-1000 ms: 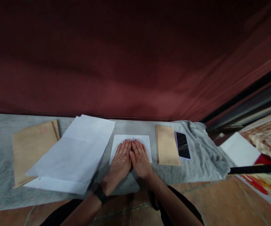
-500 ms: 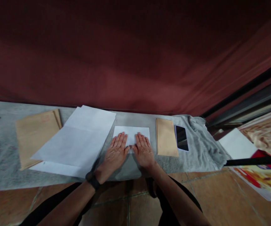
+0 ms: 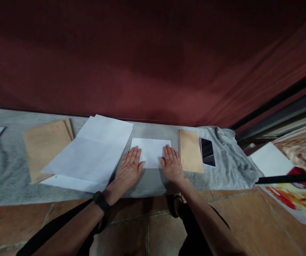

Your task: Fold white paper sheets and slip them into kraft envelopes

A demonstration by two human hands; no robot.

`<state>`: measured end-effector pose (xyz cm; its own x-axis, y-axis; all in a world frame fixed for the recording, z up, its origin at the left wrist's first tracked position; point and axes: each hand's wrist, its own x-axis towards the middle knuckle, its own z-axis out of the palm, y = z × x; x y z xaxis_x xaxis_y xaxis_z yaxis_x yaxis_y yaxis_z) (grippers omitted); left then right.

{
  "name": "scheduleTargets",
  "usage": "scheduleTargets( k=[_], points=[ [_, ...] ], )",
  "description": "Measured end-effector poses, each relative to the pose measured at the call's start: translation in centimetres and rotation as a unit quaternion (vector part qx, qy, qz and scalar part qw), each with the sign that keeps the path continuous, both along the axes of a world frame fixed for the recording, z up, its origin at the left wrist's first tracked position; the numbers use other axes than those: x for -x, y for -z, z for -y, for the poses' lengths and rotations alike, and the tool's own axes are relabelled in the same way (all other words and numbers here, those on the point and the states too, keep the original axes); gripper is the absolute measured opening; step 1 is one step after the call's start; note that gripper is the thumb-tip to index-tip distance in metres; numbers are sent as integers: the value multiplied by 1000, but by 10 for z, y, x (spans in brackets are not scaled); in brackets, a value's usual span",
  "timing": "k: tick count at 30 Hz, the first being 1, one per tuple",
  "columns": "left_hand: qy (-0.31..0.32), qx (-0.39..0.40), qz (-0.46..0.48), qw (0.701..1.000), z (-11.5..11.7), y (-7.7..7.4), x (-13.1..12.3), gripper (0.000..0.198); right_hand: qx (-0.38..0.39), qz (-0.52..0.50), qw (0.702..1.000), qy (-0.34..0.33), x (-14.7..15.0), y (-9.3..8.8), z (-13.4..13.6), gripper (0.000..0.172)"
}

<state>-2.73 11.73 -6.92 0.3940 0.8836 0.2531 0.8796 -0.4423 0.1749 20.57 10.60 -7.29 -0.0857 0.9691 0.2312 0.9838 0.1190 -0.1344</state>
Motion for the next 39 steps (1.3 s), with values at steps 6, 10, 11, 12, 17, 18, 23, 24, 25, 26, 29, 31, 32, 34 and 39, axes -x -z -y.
scheduleTargets(
  k=[6,10,11,12,17,18,23,24,25,26,29,31,32,34,39],
  points=[
    [17,0,26,1000,11,-3,-7,60,-12,-24,1000,6,9,-6,5,57],
    [86,11,16,996,24,0,-20,59,9,-61,995,-83,27,-4,18,59],
    [90,13,6,996,27,1,-22,59,16,-64,993,-100,31,-3,22,59],
    [90,16,-3,996,29,1,-23,59,21,-64,992,-110,35,-2,25,58],
    [73,13,-9,997,26,5,-18,59,9,-40,995,-89,35,1,25,59],
    [66,11,-3,998,24,6,-16,59,3,-34,996,-81,32,1,23,59],
    [17,10,10,1000,9,6,-11,61,-19,-13,999,-28,16,4,11,59],
    [8,12,7,1000,6,5,-11,62,-21,-11,1000,-17,13,4,9,59],
    [0,15,4,1000,3,4,-12,63,-20,-10,1000,-5,11,3,6,59],
    [-9,17,0,1000,0,3,-13,63,-18,-10,1000,7,9,2,3,59],
    [-19,24,-4,1000,-7,-2,-19,63,-3,-19,999,29,8,-4,-9,59],
    [-4,26,2,1000,-11,-4,-26,62,8,-36,999,14,12,-9,-18,58],
    [8,25,7,1000,-13,-5,-30,61,14,-47,999,-3,15,-11,-22,58],
    [29,23,16,999,-17,-5,-37,59,27,-70,996,-40,23,-14,-30,57],
    [35,33,13,999,-34,0,-48,59,56,-77,992,-77,41,-13,-42,57]
  ],
)
